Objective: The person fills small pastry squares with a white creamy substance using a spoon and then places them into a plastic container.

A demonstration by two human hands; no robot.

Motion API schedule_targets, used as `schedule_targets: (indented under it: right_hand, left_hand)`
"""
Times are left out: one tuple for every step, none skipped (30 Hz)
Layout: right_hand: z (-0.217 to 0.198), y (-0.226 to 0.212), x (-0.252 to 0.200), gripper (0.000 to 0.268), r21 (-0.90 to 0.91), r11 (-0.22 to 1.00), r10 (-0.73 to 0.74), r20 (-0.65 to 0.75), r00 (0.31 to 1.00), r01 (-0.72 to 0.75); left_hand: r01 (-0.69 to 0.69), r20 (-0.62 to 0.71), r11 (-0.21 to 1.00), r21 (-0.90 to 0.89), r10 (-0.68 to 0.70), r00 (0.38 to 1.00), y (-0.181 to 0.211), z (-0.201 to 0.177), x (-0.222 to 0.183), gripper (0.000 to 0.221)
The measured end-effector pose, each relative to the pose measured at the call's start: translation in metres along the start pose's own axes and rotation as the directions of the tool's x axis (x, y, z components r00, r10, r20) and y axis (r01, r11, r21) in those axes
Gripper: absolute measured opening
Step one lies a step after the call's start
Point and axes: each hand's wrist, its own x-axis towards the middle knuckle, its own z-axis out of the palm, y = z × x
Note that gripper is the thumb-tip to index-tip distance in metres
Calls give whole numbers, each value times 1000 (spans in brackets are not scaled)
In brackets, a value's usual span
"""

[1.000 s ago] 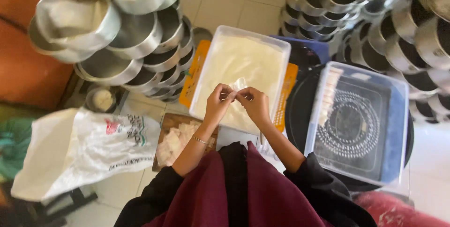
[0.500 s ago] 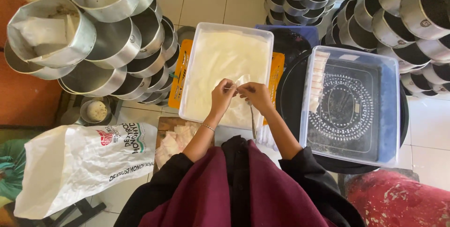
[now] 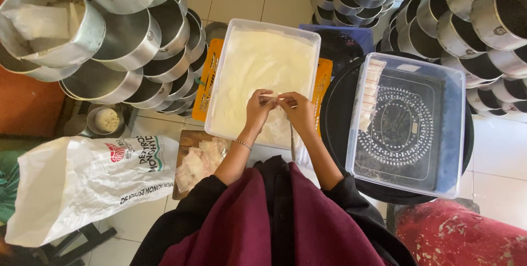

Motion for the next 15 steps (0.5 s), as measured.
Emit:
schedule_targets:
  right_hand:
    - [0, 3, 0, 17, -2, 1000, 1, 5, 1000, -1]
    - [1, 6, -1, 16, -3, 1000, -24, -5, 1000, 24]
    - [1, 9, -1, 15, -5, 999, -50, -13, 999, 50]
    - [1, 8, -2, 15, -6, 999, -51, -7, 999, 51]
    - [1, 7, -1, 15, -12, 999, -42, -7, 999, 42]
    - [1, 6, -1, 15, -17, 999, -33, -8, 999, 33]
    - [0, 4, -2, 15, -19, 999, -31, -4, 1000, 31]
    - [-1, 2, -4, 16, -9, 1000, 8, 9, 1000, -7]
    - [-2, 0, -5, 18, 1, 999, 43, 20, 999, -43]
    - [-2, 2, -4, 18, 0, 999, 43, 22, 999, -43]
    - [-3, 5, -3, 19, 36, 998, 54, 46, 997, -56]
    - [-3, 7, -1, 21, 71, 995, 65, 71, 995, -70]
    - [-3, 15, 0, 21, 70, 995, 64, 72, 995, -69]
    - [-3, 22, 1, 22, 94, 994, 54, 93, 994, -63]
    - [-3, 29, 2, 24, 118, 991, 43, 113, 993, -57]
  left_hand:
    - [2, -5, 1000, -2, -2, 1000, -1, -1, 2, 28]
    - [38, 10, 999, -27, -38, 999, -3, -2, 4, 30]
    - [74, 23, 996, -52, -73, 997, -4, -4, 6, 31]
    - [74, 17, 996, -55, -73, 997, -13, -5, 6, 31]
    - [71, 35, 996, -47, -70, 997, -21, -7, 10, 27]
    - [68, 53, 997, -38, -66, 996, -29, -8, 13, 25]
    - [71, 50, 997, -40, -69, 996, -25, -6, 11, 25]
    - [77, 51, 996, -52, -74, 996, -22, -4, 10, 25]
    - [80, 52, 995, -63, -77, 996, -18, -2, 10, 24]
    - [80, 51, 995, -65, -77, 996, -21, -2, 10, 24]
    - [58, 55, 997, -55, -55, 997, -24, -2, 11, 23]
    - [36, 58, 998, -45, -33, 998, -26, -2, 12, 21]
    - [36, 58, 998, -46, -33, 998, -27, -1, 12, 21]
    - [23, 68, 998, -59, -19, 998, -29, 0, 11, 19]
    - [11, 79, 997, -71, -5, 997, -30, 2, 11, 18]
